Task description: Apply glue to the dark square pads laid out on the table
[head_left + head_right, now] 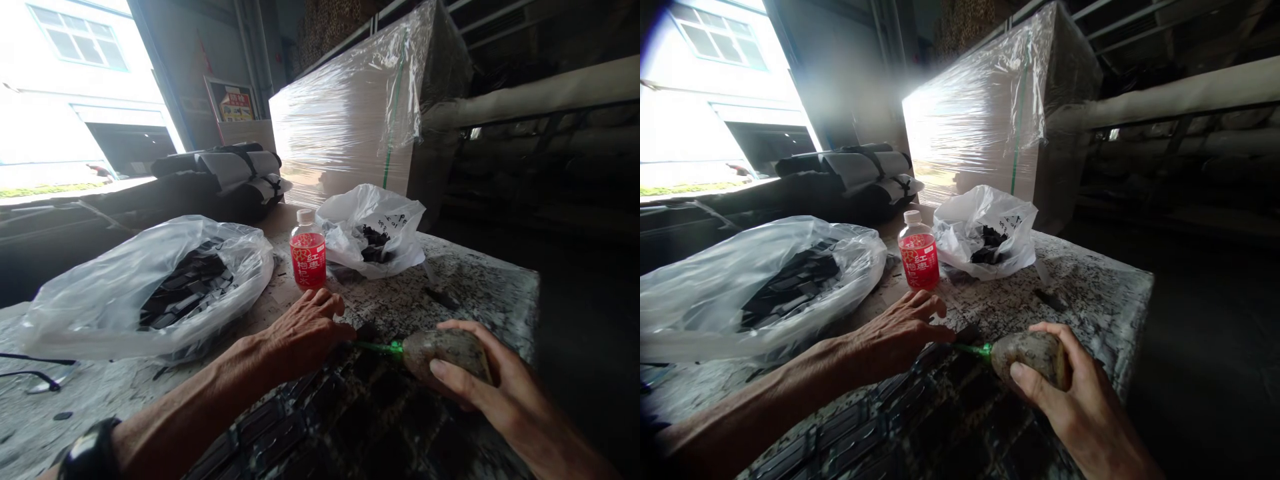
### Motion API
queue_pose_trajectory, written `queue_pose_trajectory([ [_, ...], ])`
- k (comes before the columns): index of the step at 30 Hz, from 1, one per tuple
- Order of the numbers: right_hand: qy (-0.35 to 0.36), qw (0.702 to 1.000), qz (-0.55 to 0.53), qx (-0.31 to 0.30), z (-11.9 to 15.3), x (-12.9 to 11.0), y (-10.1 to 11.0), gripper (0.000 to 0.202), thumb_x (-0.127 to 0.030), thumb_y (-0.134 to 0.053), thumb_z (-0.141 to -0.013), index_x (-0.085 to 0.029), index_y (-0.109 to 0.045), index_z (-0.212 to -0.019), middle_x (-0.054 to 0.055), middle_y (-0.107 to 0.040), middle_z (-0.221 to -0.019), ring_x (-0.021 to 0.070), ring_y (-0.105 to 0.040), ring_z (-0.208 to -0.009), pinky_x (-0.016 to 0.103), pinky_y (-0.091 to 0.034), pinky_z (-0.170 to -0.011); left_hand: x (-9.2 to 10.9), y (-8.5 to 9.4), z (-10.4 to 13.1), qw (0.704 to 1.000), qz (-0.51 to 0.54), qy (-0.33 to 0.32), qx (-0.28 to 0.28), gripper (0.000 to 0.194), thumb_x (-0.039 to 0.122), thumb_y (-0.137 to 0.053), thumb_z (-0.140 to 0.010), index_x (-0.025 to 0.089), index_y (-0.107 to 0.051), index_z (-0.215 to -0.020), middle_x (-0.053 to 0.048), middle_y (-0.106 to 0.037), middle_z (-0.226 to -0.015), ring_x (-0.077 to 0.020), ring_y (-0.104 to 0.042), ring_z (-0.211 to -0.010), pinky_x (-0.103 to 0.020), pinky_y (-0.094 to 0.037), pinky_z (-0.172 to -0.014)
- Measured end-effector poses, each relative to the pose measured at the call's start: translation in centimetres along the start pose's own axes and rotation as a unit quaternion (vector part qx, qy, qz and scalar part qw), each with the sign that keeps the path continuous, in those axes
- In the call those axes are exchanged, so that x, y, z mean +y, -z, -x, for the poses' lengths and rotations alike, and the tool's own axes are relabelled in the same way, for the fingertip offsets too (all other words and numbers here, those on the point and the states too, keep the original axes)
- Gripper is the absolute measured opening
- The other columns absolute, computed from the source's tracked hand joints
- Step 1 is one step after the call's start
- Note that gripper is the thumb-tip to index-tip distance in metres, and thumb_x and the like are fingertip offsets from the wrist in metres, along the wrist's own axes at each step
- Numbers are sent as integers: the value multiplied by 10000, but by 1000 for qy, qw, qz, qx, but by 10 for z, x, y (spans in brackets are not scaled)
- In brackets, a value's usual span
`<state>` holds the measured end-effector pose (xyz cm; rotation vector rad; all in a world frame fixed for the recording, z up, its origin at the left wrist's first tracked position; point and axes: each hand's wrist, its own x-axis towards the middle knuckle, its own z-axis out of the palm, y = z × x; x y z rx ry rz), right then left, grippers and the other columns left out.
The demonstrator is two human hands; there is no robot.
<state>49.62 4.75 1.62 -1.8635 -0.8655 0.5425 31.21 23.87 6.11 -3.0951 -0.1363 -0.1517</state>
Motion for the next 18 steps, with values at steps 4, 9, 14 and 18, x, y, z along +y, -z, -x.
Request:
queue_pose_trajectory([
  [4, 4, 1000, 10, 7, -1, 3, 2, 535, -603, -581, -693, -277, -487, -1107, 13, -646, -956, 208, -616, -809, 266, -508, -649, -4, -7, 0, 999, 30, 15, 8, 384, 19, -535, -765, 281, -614, -1035, -17, -484, -1052, -219, -444, -974, -412, -384, -862],
  [9, 1, 1000, 2, 3, -1, 4, 2, 550, -592, -598, -681, -273, -482, -1114, 17, -646, -908, 220, -611, -808, 275, -505, -629, -7, -10, -3, 998, 48, 35, 13, 511, -25, -455, -711, 344, -623, -1022, -11, -491, -1033, -189, -432, -950, -342, -362, -865],
  [14, -4, 1000, -1, 25, 4, -7, -1, 496, -562, -592, -676, -272, -498, -1068, 8, -634, -861, 213, -591, -774, 279, -483, -618, -6, -11, -5, 997, 59, 44, 9, 493, -18, -443, -705, 335, -622, -999, 0, -500, -1041, -189, -439, -959, -339, -363, -878],
  [18, -7, 999, 0, 49, 7, -15, -2, 456, -554, -563, -685, -289, -491, -1050, -8, -620, -833, 203, -584, -753, 287, -466, -625, -5, -12, -5, 996, 62, 55, 12, 507, -29, -439, -692, 338, -612, -996, 13, -503, -1072, -197, -449, -981, -352, -371, -888],
])
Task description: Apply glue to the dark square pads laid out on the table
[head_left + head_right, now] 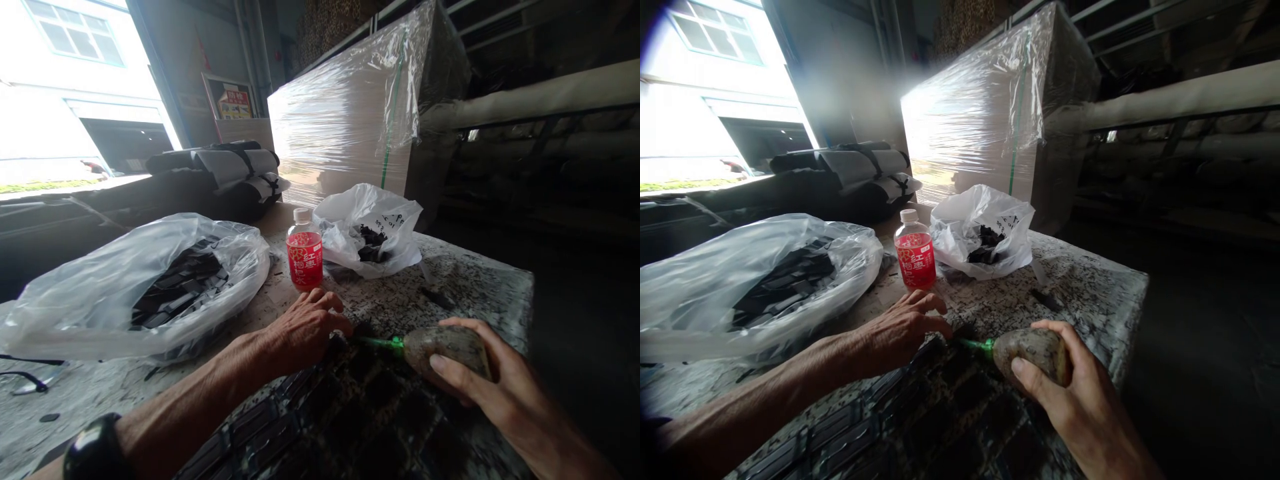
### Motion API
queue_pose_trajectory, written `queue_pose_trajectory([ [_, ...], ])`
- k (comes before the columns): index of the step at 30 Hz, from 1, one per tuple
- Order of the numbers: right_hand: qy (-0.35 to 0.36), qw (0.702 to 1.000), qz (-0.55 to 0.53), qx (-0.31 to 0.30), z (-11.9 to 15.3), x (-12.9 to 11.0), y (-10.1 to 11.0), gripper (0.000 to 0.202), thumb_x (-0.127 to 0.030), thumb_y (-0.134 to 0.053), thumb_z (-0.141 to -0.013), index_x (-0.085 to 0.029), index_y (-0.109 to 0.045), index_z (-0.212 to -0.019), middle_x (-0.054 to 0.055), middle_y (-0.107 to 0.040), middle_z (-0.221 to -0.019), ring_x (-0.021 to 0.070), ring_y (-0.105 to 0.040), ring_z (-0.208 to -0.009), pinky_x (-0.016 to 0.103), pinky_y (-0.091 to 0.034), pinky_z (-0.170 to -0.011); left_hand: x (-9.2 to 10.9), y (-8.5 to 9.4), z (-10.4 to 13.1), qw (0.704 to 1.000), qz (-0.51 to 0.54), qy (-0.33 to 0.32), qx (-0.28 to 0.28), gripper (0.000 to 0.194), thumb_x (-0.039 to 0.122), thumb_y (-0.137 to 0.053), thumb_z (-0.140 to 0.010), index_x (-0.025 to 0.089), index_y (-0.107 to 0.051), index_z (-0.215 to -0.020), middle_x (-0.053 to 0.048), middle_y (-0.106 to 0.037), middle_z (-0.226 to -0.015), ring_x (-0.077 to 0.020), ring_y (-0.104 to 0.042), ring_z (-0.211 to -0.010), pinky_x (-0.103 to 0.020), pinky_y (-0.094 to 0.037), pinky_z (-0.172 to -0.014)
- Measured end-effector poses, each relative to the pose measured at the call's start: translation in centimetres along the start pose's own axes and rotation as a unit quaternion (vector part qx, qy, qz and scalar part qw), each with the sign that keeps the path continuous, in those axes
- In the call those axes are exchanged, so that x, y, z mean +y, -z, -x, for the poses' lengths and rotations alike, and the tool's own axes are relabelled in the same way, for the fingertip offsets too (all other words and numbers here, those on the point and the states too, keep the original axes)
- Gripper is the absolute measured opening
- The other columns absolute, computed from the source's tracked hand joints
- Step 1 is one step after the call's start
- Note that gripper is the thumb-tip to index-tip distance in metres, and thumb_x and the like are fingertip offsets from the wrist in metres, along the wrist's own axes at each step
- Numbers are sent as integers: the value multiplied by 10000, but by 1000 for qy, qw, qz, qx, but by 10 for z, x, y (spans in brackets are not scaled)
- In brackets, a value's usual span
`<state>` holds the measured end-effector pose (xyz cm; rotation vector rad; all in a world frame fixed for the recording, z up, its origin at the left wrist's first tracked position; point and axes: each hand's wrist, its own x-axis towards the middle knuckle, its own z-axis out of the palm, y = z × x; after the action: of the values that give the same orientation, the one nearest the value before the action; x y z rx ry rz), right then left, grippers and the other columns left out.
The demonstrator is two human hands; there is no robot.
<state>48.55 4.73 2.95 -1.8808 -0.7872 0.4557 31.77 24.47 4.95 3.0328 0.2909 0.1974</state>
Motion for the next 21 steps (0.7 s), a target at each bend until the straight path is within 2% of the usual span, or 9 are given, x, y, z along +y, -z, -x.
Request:
queue_pose_trajectory([
  [8, -2, 1000, 13, 10, -10, 13, 9, 512, -585, -600, -675, -284, -492, -1075, 0, -640, -847, 219, -607, -748, 292, -487, -598, 3, 2, 1, 1000, 3, 12, -7, 514, -26, -440, -687, 345, -623, -993, -4, -493, -1146, -220, -435, -1041, -379, -371, -898],
  [15, 18, 997, 40, 57, -5, 5, 5, 483, -595, -570, -677, -280, -498, -1036, 2, -626, -823, 206, -590, -682, 318, -476, -605, 9, 7, 3, 1000, 0, 18, -8, 512, -41, -445, -692, 313, -621, -1016, -15, -475, -1173, -232, -432, -1047, -406, -373, -890],
  [21, 25, 995, 68, 71, -11, 12, 7, 513, -604, -581, -658, -278, -519, -1049, 27, -663, -878, 253, -620, -807, 327, -497, -635, 11, 10, 4, 1000, -1, 8, -16, 416, -24, -514, -749, 258, -615, -1037, -19, -450, -1193, -251, -425, -1063, -466, -382, -892],
])
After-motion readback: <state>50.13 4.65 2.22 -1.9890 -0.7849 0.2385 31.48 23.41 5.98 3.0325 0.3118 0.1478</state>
